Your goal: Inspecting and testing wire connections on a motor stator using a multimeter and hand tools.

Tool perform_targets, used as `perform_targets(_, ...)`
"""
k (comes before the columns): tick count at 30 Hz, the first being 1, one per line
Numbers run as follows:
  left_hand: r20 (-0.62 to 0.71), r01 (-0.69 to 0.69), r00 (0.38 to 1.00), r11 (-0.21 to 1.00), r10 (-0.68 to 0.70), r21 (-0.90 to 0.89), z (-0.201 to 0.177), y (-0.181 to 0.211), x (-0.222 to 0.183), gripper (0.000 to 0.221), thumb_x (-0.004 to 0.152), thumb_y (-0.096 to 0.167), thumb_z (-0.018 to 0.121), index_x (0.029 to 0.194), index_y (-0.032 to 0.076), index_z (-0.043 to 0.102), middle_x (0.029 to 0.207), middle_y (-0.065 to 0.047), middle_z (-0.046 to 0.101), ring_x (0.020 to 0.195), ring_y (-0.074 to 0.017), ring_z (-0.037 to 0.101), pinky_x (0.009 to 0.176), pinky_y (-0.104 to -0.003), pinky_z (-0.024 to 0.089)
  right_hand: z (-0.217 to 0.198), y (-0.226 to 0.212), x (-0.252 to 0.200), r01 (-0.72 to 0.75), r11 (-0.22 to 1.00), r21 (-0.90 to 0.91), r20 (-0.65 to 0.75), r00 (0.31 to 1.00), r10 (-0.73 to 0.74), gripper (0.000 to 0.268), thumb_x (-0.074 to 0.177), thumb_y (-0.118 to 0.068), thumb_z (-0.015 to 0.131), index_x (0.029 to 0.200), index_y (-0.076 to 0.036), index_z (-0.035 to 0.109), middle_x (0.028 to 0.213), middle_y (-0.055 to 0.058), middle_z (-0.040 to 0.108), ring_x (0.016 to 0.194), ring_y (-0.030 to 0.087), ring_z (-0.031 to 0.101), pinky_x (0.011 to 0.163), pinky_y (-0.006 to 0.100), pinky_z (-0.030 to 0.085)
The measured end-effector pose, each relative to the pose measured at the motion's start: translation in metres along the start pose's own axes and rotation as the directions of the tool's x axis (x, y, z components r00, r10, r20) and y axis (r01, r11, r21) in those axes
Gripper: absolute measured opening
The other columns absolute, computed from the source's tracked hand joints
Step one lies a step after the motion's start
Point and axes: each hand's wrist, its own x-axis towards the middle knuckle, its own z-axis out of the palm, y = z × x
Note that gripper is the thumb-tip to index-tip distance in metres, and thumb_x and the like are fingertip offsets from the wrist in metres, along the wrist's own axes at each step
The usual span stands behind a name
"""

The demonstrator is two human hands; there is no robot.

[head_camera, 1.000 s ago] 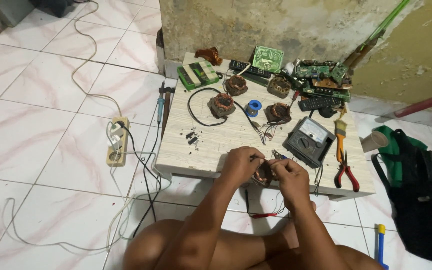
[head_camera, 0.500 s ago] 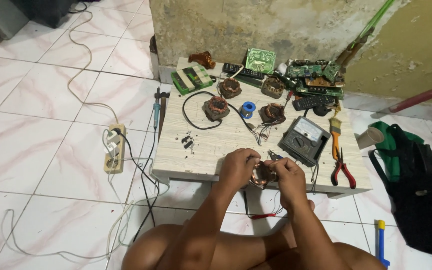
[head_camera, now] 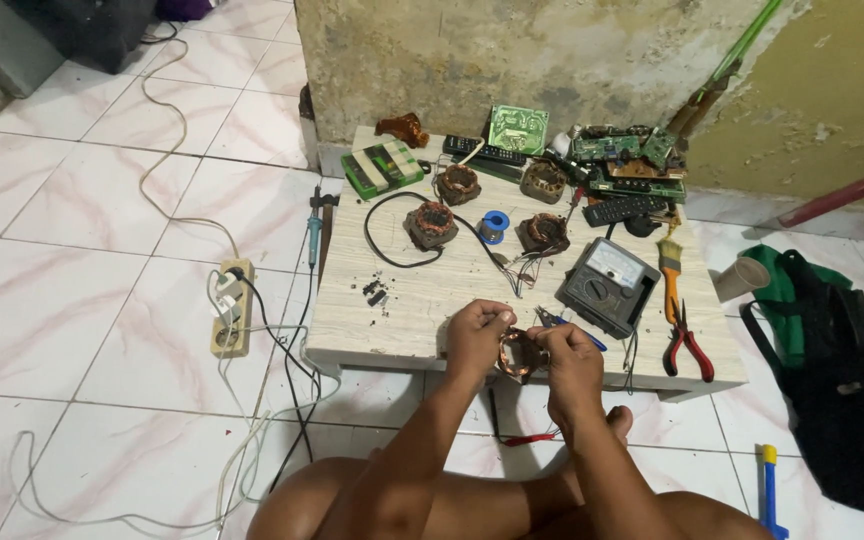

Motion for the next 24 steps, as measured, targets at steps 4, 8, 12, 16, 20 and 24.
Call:
perform_targets(4, -0.018, -0.054, 0.998, 0.998, 0.054, 0.015, 0.001, 0.002, 0.001, 0.009, 0.091, 0.007, 0.071, 0.099, 0.005, 0.076, 0.084, -0.013, 0.077, 0.079, -0.0167, 0.069, 0.073, -0.029, 0.054, 0.009, -0.01, -0.004, 0.004, 1.0, -0.01, -0.017, 1.0, -0.004, 0.008, 0.082, -0.004, 0.064, 0.075, -0.006, 0.066, 0.087, 0.012, 0.073, 0.08, 0.021, 0.06, 0.065, 0.033, 0.042)
perform_targets(8, -0.014, -0.093, 0.995, 0.994, 0.094, 0.057, -0.004, 0.003, 0.005, 0.009, 0.092, 0.008, 0.071, 0.1, 0.006, 0.076, 0.086, -0.013, 0.077, 0.081, -0.0194, 0.07, 0.074, -0.033, 0.055, 0.007, 0.0, 0.019, -0.068, 0.998, -0.013, 0.002, 0.998, 0.068, 0.005, 0.081, -0.006, 0.065, 0.078, -0.005, 0.068, 0.087, 0.014, 0.073, 0.08, 0.022, 0.061, 0.064, 0.035, 0.047)
perform_targets(12, 0.057, -0.197, 0.98, 0.97, 0.191, 0.144, -0.003, 0.011, -0.003, 0.009, 0.091, 0.01, 0.073, 0.098, 0.014, 0.077, 0.082, -0.007, 0.077, 0.079, -0.0178, 0.071, 0.075, -0.033, 0.055, 0.016, -0.017, 0.021, -0.163, 0.986, 0.019, 0.012, 0.987, 0.163, 0.002, 0.078, -0.005, 0.068, 0.079, -0.004, 0.068, 0.078, 0.015, 0.07, 0.07, 0.027, 0.065, 0.059, 0.04, 0.053)
perform_targets(16, 0.054, -0.247, 0.969, 0.951, 0.241, 0.186, 0.001, 0.005, -0.003, 0.007, 0.094, 0.011, 0.069, 0.097, 0.013, 0.075, 0.083, -0.008, 0.078, 0.082, -0.0253, 0.074, 0.077, -0.037, 0.056, 0.013, 0.009, 0.048, -0.216, 0.975, 0.054, 0.015, 0.976, 0.216, 0.002, 0.079, -0.007, 0.069, 0.08, -0.005, 0.067, 0.08, 0.014, 0.069, 0.071, 0.028, 0.064, 0.061, 0.042, 0.053)
perform_targets(20, 0.031, -0.342, 0.939, 0.915, 0.344, 0.216, 0.0, -0.002, 0.001, 0.007, 0.095, 0.014, 0.067, 0.096, 0.013, 0.074, 0.082, -0.008, 0.077, 0.084, -0.0275, 0.075, 0.077, -0.039, 0.057, 0.012, 0.017, 0.055, -0.272, 0.956, 0.11, 0.004, 0.962, 0.273, 0.003, 0.078, -0.005, 0.069, 0.08, -0.004, 0.067, 0.078, 0.016, 0.067, 0.071, 0.029, 0.064, 0.063, 0.046, 0.053)
perform_targets(24, 0.004, -0.375, 0.923, 0.899, 0.384, 0.227, 0.002, -0.008, -0.001, 0.006, 0.094, 0.013, 0.068, 0.095, 0.013, 0.074, 0.08, -0.012, 0.076, 0.083, -0.0312, 0.074, 0.077, -0.041, 0.057, 0.017, -0.002, 0.041, -0.319, 0.942, 0.107, -0.003, 0.947, 0.321, 0.005, 0.079, -0.005, 0.068, 0.082, -0.002, 0.067, 0.082, 0.016, 0.065, 0.077, 0.03, 0.062, 0.069, 0.045, 0.053)
